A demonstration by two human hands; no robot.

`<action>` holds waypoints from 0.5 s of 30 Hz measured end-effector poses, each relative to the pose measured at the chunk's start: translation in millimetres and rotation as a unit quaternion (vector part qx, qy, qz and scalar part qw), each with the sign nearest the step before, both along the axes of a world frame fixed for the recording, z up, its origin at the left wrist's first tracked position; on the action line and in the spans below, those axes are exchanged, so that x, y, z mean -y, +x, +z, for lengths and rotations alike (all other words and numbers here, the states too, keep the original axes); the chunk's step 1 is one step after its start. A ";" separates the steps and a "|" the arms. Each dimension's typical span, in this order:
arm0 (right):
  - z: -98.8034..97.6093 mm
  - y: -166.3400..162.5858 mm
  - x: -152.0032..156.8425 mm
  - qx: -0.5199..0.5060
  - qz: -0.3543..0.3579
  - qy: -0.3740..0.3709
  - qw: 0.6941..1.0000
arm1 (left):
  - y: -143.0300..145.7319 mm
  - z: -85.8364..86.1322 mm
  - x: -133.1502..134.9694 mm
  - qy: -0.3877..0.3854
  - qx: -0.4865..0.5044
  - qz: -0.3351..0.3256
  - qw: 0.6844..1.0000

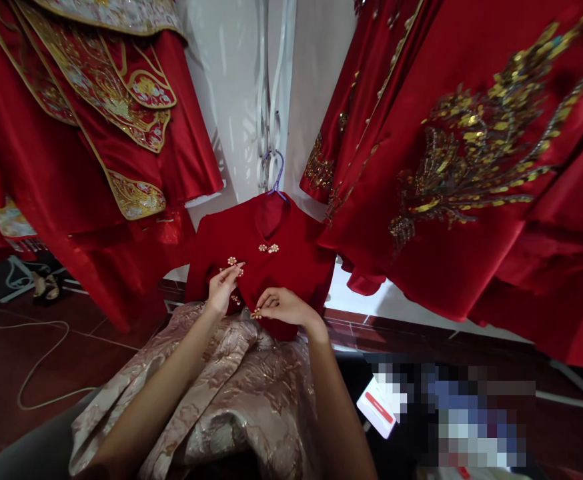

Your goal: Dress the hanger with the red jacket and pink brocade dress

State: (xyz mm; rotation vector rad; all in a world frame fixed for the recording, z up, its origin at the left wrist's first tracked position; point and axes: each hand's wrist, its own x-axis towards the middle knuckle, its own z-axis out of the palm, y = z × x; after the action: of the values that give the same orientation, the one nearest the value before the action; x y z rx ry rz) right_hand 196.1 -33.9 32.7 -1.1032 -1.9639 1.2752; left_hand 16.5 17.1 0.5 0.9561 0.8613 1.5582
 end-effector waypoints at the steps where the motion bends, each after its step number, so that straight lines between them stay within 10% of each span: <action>1: -0.3 -0.6 0.0 0.000 0.001 0.001 1.000 | 0.8 0.6 -0.4 -0.010 0.001 0.013 1.000; 8: 4.7 3.6 3.3 0.017 0.012 -0.009 1.000 | 11.5 18.0 -1.6 -0.027 -0.078 -0.074 0.994; 15: 4.6 9.9 3.8 0.026 0.025 -0.021 0.999 | 38.2 53.2 -19.7 0.169 -0.303 -0.076 0.935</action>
State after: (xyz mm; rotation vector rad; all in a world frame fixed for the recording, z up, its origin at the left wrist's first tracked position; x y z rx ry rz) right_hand 205.9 -37.8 37.3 -1.1248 -2.0240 1.3331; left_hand 54.7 36.7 53.7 1.7706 0.9186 1.3071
